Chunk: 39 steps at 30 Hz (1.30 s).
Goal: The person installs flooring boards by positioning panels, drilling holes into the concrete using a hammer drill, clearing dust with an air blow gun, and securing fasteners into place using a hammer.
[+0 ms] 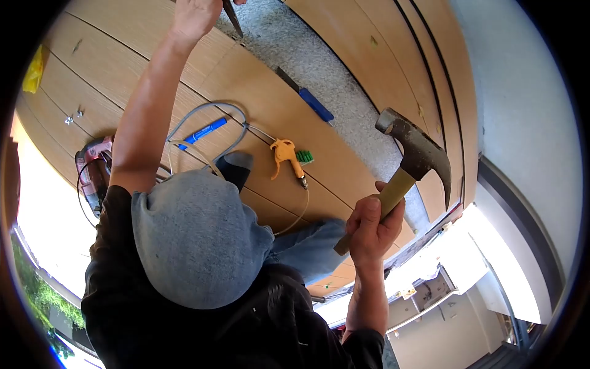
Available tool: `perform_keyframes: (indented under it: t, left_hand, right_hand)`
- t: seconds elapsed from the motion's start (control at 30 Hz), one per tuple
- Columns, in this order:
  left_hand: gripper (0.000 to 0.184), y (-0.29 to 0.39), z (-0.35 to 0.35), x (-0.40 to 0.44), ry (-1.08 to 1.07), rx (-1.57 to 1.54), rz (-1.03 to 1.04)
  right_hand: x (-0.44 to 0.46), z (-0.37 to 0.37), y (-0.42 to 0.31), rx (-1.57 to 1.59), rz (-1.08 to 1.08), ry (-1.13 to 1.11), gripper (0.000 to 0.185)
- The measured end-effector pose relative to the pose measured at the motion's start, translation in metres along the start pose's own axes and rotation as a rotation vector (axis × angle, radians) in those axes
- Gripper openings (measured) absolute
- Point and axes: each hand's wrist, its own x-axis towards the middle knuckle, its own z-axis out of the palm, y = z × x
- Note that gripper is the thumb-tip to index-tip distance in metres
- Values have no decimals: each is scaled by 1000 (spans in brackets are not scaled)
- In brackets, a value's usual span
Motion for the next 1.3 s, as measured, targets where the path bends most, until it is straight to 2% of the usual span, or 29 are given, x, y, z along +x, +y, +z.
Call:
perform_keyframes:
  t: [0.07, 0.13, 0.33, 0.4, 0.67, 0.83, 0.97, 1.03, 1.13, 1.2, 1.27, 1.3]
  left_hand:
    - [38, 0, -4, -5, -90, 75, -73]
    - [33, -2, 0, -9, -57, 93, -176]
    - [28, -3, 6, -10, -57, 93, -230]
    - [28, -8, 4, -11, -59, 92, -221]
    - [28, -19, 4, -15, -107, 120, -199]
    - [28, -19, 6, -17, -122, 3, -249]
    - [26, -19, 6, -17, -154, 54, -192]
    - [25, -14, 8, -19, -162, 82, -238]
    - [24, -12, 6, -23, -163, 83, -264]
    - [24, -20, 2, -24, -130, 129, -204]
    - [24, -23, 3, -25, -102, 174, -139]
    - [25, -22, 5, -27, -94, 172, -180]
  right_hand:
    - [0, -1, 1, -5, 7, -17, 28]
    - [-1, 1, 3, -9, 12, -32, 28]
    - [-6, 5, 5, -3, -12, -71, 27]
    - [-6, 4, 9, -29, -80, -125, 26]
    - [-13, 10, 3, 19, -62, -108, 27]
    - [-17, 12, -1, 68, -60, -98, 28]
    - [-15, 20, -10, 70, -41, -109, 27]
    - [-10, 24, -22, 61, -22, -106, 28]
    - [6, 31, -44, -41, -166, -164, 28]
    - [19, 47, -75, -188, -407, -156, 32]
    - [34, 59, -103, -218, -454, -149, 32]
    - [41, 64, -113, -251, -493, -151, 32]
